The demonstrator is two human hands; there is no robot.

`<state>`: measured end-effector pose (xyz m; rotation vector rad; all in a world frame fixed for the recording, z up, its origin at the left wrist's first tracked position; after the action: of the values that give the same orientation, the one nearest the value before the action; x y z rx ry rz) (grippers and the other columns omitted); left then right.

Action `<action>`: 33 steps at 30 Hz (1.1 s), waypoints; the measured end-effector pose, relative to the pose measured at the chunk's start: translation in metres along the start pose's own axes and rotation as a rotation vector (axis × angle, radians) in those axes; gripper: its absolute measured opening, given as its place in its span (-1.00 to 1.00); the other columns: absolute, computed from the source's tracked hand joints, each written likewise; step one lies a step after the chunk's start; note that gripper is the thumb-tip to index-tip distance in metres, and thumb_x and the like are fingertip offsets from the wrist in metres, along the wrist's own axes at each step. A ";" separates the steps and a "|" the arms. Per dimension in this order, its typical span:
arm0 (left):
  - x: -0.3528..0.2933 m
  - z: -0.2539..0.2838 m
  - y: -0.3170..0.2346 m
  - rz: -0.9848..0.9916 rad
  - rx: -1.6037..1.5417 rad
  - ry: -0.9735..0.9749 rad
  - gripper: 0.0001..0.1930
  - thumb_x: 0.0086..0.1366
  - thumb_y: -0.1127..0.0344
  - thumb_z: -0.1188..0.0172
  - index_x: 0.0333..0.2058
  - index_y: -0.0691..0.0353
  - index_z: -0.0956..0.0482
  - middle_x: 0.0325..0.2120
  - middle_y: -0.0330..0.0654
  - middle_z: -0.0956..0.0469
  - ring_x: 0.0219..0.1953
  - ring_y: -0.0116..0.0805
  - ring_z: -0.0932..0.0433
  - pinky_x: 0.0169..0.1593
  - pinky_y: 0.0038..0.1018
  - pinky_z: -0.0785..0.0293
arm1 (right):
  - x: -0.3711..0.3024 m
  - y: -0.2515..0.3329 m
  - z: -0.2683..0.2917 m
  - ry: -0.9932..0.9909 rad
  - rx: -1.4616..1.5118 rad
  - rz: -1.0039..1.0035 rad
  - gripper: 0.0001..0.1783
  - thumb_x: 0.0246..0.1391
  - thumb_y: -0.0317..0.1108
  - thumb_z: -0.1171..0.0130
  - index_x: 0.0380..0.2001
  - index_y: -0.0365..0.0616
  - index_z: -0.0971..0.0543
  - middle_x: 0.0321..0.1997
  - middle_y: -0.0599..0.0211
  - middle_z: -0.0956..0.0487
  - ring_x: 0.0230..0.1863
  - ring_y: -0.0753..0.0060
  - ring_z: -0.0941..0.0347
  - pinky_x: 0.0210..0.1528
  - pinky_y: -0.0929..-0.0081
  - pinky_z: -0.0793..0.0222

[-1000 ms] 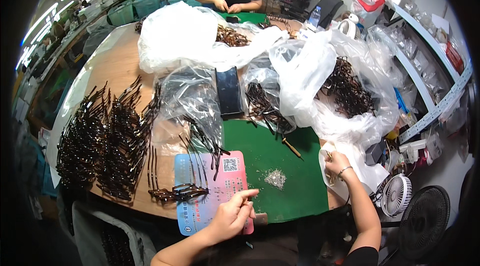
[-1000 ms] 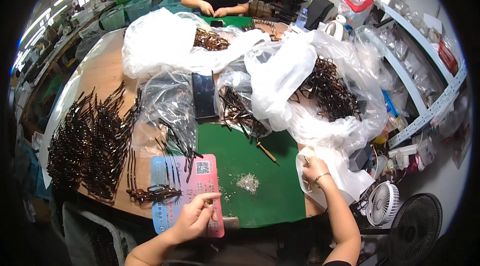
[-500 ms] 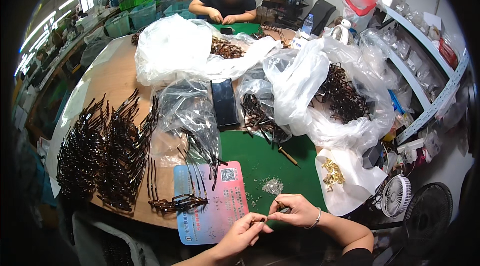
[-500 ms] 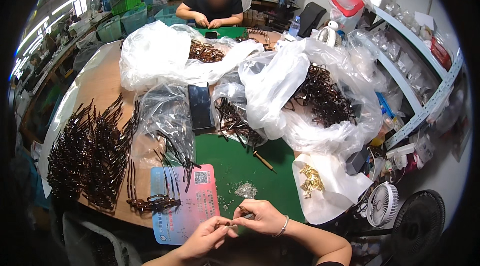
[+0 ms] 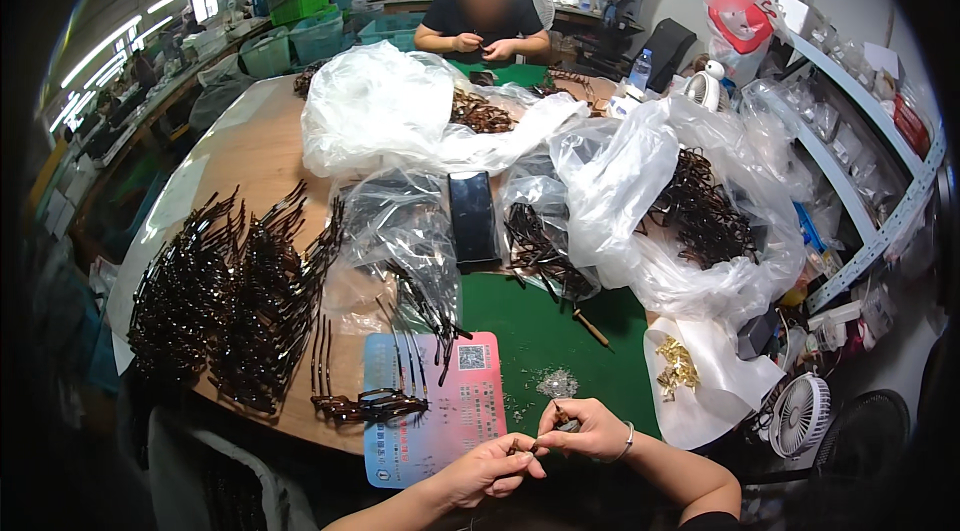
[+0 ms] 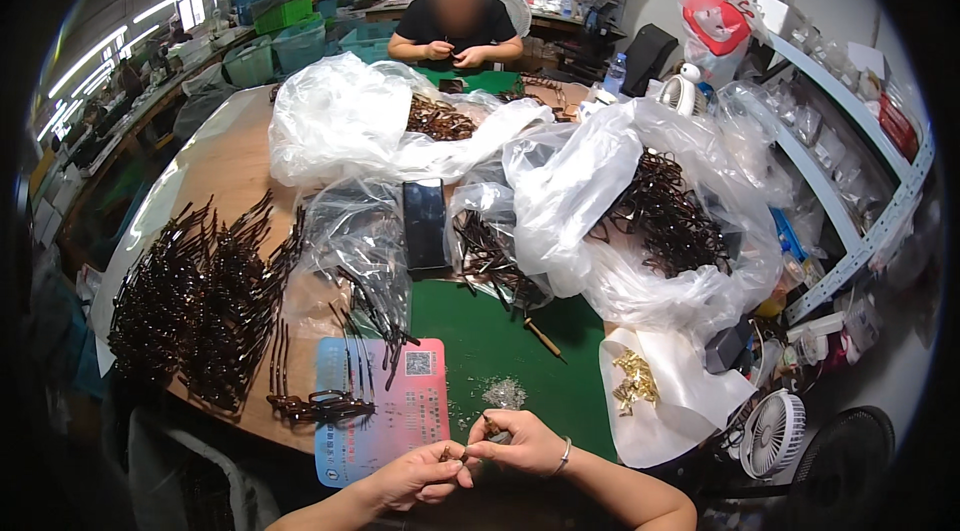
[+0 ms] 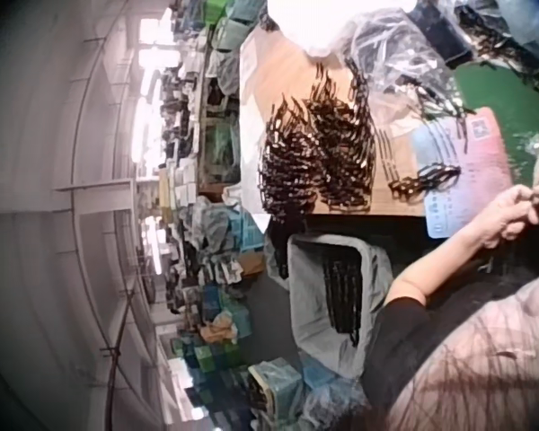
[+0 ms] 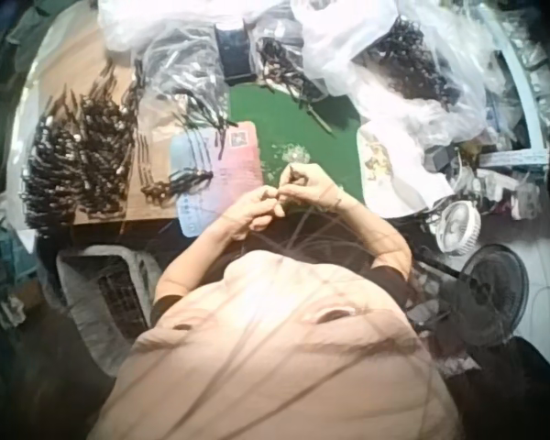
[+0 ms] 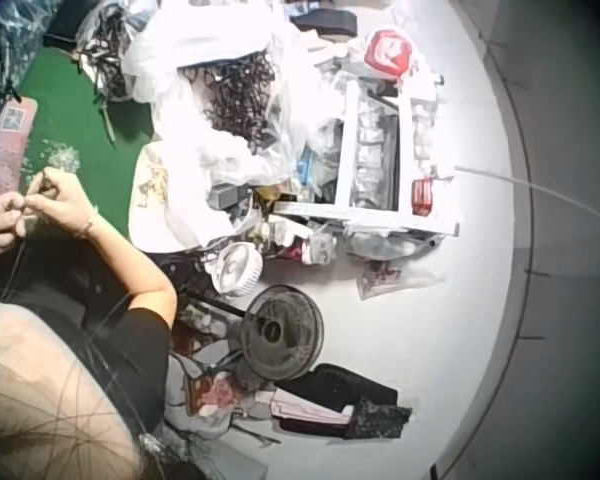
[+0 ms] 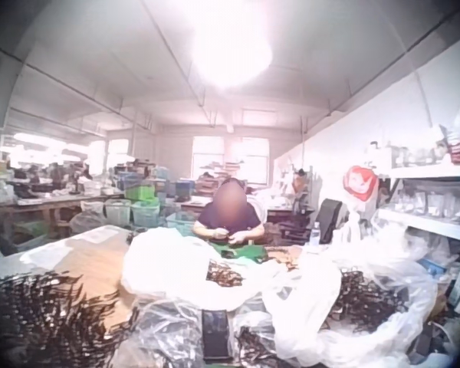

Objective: The person assembles eyeglasses by hand at a workbench. They repeatedly pick up black frames and small metal components, attach the parts to the frame, and place the finished glasses on a pink card. The process is repeated for multiple units.

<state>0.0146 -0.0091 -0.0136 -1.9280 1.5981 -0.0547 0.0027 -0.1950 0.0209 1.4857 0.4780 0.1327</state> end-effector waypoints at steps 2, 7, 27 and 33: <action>-0.002 0.005 0.004 0.004 -0.063 0.023 -0.76 0.32 0.31 0.00 -0.09 0.26 -0.30 -0.36 -0.21 -0.49 -0.71 -0.69 -0.14 -0.68 -0.78 -0.02 | 0.001 0.003 0.000 0.031 -0.052 0.028 -0.82 0.06 -0.30 -0.19 -0.40 -0.20 -0.50 -0.48 0.48 -0.51 -0.57 0.75 -0.33 -0.55 0.74 -0.23; -0.002 0.011 0.008 0.078 -0.120 0.085 -0.79 0.33 0.34 0.02 -0.11 0.25 -0.30 -0.35 -0.20 -0.49 -0.73 -0.70 -0.12 -0.71 -0.79 0.00 | 0.002 -0.008 0.000 0.096 -0.134 0.120 -0.81 0.07 -0.30 -0.18 -0.40 -0.21 -0.50 -0.46 0.46 -0.54 -0.54 0.75 -0.35 -0.51 0.74 -0.25; -0.002 0.009 0.016 -0.332 0.736 -0.240 -0.72 0.31 0.50 0.18 -0.02 0.34 -0.33 -0.36 -0.15 -0.53 -0.28 -0.44 -0.53 -0.13 -0.52 -0.40 | -0.003 -0.045 -0.008 0.004 -0.215 -0.105 -0.55 0.03 -0.14 -0.23 -0.17 -0.22 -0.33 -0.21 0.27 -0.42 -0.19 0.51 -0.32 -0.13 0.53 -0.29; 0.003 0.026 0.015 -0.437 0.986 -0.549 -0.75 0.27 0.54 0.09 -0.07 0.34 -0.38 -0.41 -0.11 -0.55 -0.33 -0.38 -0.57 -0.24 -0.51 -0.47 | -0.039 -0.048 0.006 -0.210 -0.472 -0.236 -0.60 0.10 -0.28 -0.01 -0.05 -0.21 -0.22 -0.15 -0.04 -0.34 -0.16 0.03 -0.39 -0.08 0.30 -0.33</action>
<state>0.0132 -0.0014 -0.0427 -1.2815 0.5634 -0.3798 -0.0402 -0.2202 -0.0173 0.9607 0.4135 -0.0932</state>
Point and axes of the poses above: each hand's wrist, its own x-axis towards the middle knuckle, its own z-axis out of the back of the hand, y = z × x, the point moved 2 cm from there along x, towards the middle knuckle
